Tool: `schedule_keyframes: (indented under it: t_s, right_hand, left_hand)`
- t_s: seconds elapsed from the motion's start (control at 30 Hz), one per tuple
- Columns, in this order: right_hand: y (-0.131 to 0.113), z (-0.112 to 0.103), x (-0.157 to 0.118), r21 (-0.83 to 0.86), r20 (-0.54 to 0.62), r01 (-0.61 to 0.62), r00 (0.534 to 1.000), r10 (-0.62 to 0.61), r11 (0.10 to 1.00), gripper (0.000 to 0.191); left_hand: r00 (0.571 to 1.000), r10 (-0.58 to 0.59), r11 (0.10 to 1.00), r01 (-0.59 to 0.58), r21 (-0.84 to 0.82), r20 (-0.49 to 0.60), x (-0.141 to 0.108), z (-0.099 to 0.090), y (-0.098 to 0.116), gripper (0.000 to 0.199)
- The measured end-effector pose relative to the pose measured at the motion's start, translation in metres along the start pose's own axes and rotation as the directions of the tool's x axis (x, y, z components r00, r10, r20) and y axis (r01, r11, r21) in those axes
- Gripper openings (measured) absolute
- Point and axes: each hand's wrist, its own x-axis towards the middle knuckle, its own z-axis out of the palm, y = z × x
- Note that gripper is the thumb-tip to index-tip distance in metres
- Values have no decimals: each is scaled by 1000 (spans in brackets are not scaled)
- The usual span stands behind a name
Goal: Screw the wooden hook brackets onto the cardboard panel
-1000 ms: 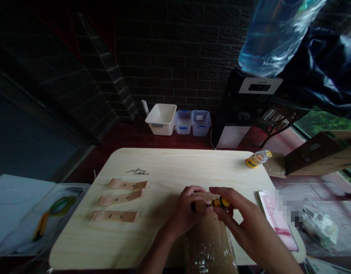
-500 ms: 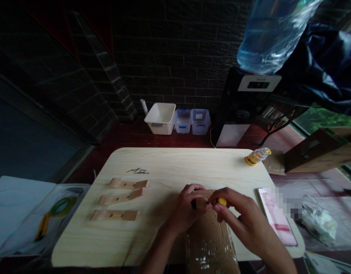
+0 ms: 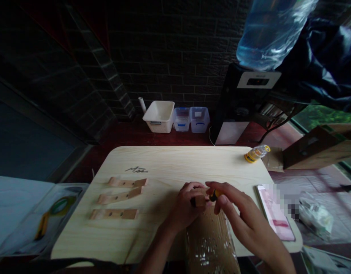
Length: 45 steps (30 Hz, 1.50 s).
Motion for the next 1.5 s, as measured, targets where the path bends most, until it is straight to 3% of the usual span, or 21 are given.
schedule_keyframes:
  t_s: [0.73,1.07,1.27,1.5]
  right_hand:
    - [6,-2,5,155,23,-90,996,88,984,28]
    - [11,6,2,-5,-37,-89,995,88,996,24]
    - [14,5,-1,-113,-39,-76,997,72,991,34]
    - [10,3,0,-143,-20,-93,996,91,985,20]
  left_hand:
    - [1000,-24,1000,23,-21,-14,1,1,2,19]
    - [1000,-15,1000,14,-15,-19,0,1,1,21]
    - [1000,-6,999,6,-34,-17,0,1,1,14]
    - [1000,8,999,-9,-37,-20,2,2,-2,13]
